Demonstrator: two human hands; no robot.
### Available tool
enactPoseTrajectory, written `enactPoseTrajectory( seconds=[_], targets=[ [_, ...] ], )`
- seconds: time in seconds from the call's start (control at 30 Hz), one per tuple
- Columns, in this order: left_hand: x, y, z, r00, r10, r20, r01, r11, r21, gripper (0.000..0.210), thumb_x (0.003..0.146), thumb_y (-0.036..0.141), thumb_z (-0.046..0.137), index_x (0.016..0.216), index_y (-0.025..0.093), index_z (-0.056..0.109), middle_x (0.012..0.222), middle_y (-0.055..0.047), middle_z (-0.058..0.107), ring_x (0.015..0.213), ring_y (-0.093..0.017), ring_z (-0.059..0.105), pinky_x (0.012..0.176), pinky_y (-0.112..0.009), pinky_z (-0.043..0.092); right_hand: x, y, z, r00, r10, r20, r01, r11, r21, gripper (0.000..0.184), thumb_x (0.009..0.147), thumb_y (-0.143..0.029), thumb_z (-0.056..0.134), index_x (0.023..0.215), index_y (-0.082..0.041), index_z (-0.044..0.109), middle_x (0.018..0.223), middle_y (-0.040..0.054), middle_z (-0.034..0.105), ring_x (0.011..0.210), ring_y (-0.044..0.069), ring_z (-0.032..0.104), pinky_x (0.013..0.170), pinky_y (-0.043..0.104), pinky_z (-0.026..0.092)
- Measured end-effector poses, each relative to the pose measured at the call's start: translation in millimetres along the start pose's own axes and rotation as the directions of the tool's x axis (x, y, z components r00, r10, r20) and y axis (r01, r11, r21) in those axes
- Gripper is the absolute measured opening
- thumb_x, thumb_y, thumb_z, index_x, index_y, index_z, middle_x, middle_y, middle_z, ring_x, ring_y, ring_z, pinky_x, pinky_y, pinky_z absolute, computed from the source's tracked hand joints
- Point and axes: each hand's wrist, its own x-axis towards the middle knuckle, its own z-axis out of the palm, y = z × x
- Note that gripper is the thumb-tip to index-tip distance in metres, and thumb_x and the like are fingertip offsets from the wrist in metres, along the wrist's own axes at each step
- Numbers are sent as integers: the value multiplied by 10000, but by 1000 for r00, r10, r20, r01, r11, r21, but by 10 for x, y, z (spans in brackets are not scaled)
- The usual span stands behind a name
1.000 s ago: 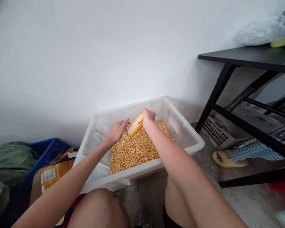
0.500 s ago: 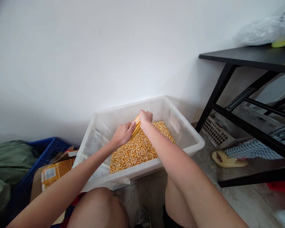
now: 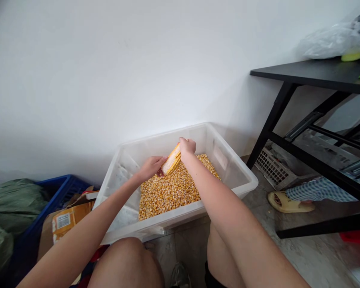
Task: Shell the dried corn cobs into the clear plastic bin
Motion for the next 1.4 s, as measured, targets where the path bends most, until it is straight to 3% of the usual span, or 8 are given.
enactPoseTrajectory(
  seconds=[0.1, 0.2, 0.4, 0.6, 0.73, 0.9, 1.4],
  targets=[
    [-10, -1, -31, 998, -43, 35, 45, 998, -42, 439, 865, 557, 417, 733, 161, 551, 590, -22, 594, 510, -161, 599, 476, -259, 454, 96, -14, -61, 999, -19, -51, 20, 1000, 18, 172, 643, -272, 641, 607, -217, 482, 532, -14, 566, 464, 151, 531, 432, 252, 414],
    [-56, 80, -18, 996, -84, 25, 85, 994, -65, 511, 876, 600, 356, 830, 149, 593, 743, -71, 662, 564, -161, 612, 507, -276, 475, 92, -37, -93, 997, -24, -68, 26, 999, 33, 165, 651, -275, 637, 627, -214, 486, 545, -13, 574, 465, 144, 526, 429, 246, 413],
    [-174, 306, 106, 980, 95, -175, -65, 983, 170, 615, 838, 665, 418, 1190, 184, 570, 969, -65, 683, 828, -211, 625, 710, -301, 451, -172, -58, 60, 999, -2, 32, 2, 1000, 28, 154, 695, -268, 610, 643, -211, 476, 524, -22, 551, 452, 137, 509, 425, 241, 403],
    [-140, 232, 110, 979, 51, -195, 11, 953, 304, 629, 848, 697, 350, 1078, 145, 545, 877, -91, 671, 758, -230, 606, 649, -305, 398, -470, -80, 177, 973, 119, 196, -122, 993, 3, 179, 693, -291, 642, 629, -206, 498, 483, -39, 484, 459, 138, 487, 426, 241, 385],
    [-117, 162, 120, 985, 125, -121, -67, 914, 401, 582, 879, 673, 300, 943, 147, 542, 849, -108, 665, 755, -238, 610, 657, -309, 393, -521, -130, 130, 941, 245, 234, -245, 969, -28, 197, 690, -298, 641, 579, -200, 512, 441, -25, 464, 432, 149, 464, 415, 263, 381],
    [-141, 170, 178, 975, 198, -103, -139, 900, 414, 573, 925, 625, 223, 931, 152, 545, 839, -113, 668, 758, -236, 621, 669, -310, 395, -485, -106, 119, 957, 210, 201, -214, 977, -3, 205, 684, -249, 607, 518, -204, 494, 414, -15, 467, 404, 143, 448, 393, 264, 372],
    [-156, 158, 224, 963, 219, -157, -137, 899, 416, 559, 957, 570, 157, 880, 176, 545, 807, -101, 662, 751, -235, 628, 681, -310, 402, -431, -30, 140, 983, 117, 140, -113, 993, -39, 149, 622, -202, 586, 497, -194, 505, 452, -8, 499, 411, 144, 485, 383, 256, 367]
  ],
)
